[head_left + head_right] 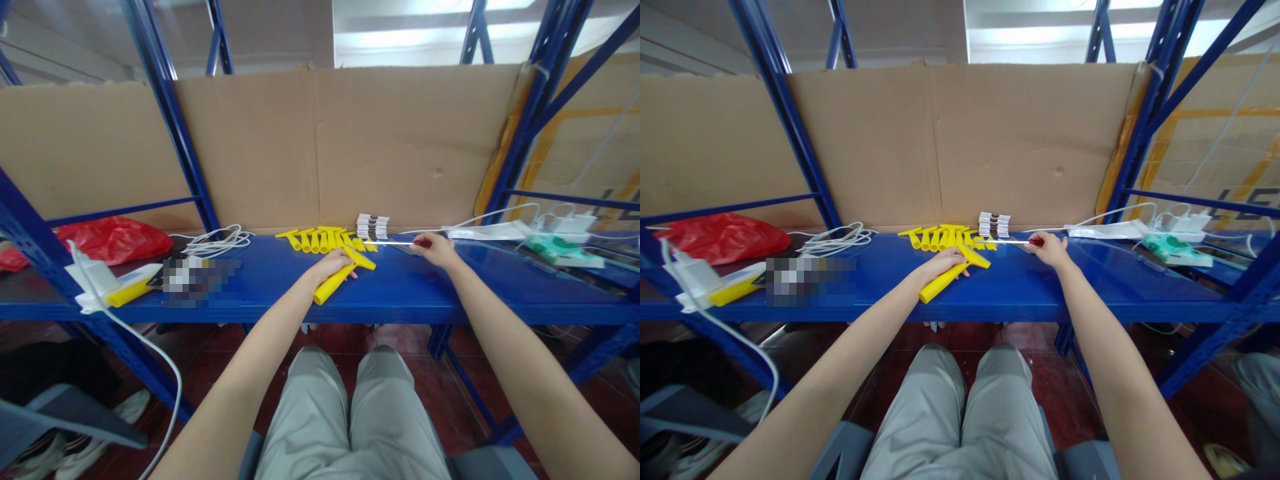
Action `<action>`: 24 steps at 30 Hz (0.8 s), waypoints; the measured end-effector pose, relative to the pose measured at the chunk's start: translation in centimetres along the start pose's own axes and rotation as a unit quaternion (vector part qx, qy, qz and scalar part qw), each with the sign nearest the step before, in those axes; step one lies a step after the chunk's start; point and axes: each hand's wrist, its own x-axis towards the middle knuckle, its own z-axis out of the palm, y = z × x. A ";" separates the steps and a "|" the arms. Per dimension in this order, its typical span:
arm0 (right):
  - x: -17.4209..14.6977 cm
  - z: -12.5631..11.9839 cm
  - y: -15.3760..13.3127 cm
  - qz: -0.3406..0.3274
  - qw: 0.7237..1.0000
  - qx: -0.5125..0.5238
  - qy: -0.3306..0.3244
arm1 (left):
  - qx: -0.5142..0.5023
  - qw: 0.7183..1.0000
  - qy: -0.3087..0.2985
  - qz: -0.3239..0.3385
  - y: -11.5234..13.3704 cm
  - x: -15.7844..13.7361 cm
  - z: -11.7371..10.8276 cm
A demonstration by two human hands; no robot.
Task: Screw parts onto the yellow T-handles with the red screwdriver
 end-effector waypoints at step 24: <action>-0.2 0.7 -1.6 -0.039 0.999 -0.002 -0.019 | -0.006 1.000 -0.004 0.011 -0.2 0.2 0.0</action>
